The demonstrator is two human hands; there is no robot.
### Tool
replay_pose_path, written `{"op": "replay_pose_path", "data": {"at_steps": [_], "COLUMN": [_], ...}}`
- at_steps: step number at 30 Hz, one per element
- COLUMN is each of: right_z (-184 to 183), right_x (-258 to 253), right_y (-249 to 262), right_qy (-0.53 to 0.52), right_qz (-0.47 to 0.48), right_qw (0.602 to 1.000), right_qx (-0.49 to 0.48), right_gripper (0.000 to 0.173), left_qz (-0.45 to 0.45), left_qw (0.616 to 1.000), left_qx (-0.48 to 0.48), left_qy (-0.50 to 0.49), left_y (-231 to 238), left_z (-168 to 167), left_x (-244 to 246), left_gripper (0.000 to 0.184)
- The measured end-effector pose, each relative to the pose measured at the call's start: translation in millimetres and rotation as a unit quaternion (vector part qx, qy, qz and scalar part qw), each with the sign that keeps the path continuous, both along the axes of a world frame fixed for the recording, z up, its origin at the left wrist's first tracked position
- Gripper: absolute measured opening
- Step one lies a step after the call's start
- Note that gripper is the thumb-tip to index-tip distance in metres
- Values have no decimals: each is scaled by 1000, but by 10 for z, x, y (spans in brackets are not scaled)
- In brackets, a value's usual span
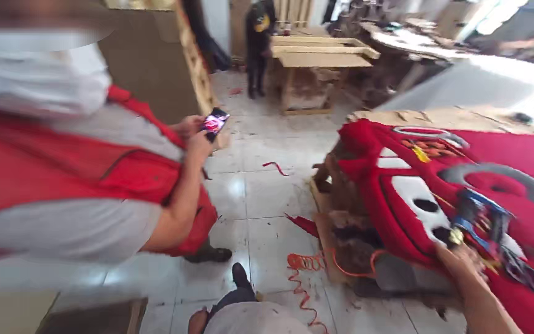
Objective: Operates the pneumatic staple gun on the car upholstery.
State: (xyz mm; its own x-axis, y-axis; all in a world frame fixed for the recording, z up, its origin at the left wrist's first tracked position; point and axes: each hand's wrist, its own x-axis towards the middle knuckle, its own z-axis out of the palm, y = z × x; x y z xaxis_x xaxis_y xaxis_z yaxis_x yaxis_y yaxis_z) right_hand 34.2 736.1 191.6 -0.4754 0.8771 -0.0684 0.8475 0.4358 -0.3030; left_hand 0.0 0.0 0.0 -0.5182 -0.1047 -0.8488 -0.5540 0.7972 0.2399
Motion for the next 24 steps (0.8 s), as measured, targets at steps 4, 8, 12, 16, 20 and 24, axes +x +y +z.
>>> {"op": "replay_pose_path", "data": {"at_steps": [4, 8, 12, 16, 20, 24], "right_z": [-220, -168, -201, -218, -199, -235], "right_x": [155, 124, 210, 224, 218, 217], "right_y": [308, 235, 281, 278, 293, 332], "right_qy": [19, 16, 37, 26, 6, 30], "right_qz": [4, -6, 38, 37, 28, 30], "right_qw": [1000, 1000, 998, 999, 999, 998], "right_qx": [-4, -27, -14, -14, -29, -39], "right_gripper": [104, 99, 86, 87, 93, 88], "left_qz": [-4, 156, 225, 283, 398, 409], "left_qw": [999, 987, 974, 959, 916, 909], "left_qx": [-25, -7, 2, 6, 45, 57], "left_qy": [-23, -26, -35, -18, 34, 49], "left_y": [-354, -534, -676, -678, -613, -506], "left_z": [-718, -538, -411, -380, -456, -420], "left_x": [715, 1244, 1501, 1556, 1420, 1301], "left_gripper": [47, 47, 41, 37, 40, 41]}}
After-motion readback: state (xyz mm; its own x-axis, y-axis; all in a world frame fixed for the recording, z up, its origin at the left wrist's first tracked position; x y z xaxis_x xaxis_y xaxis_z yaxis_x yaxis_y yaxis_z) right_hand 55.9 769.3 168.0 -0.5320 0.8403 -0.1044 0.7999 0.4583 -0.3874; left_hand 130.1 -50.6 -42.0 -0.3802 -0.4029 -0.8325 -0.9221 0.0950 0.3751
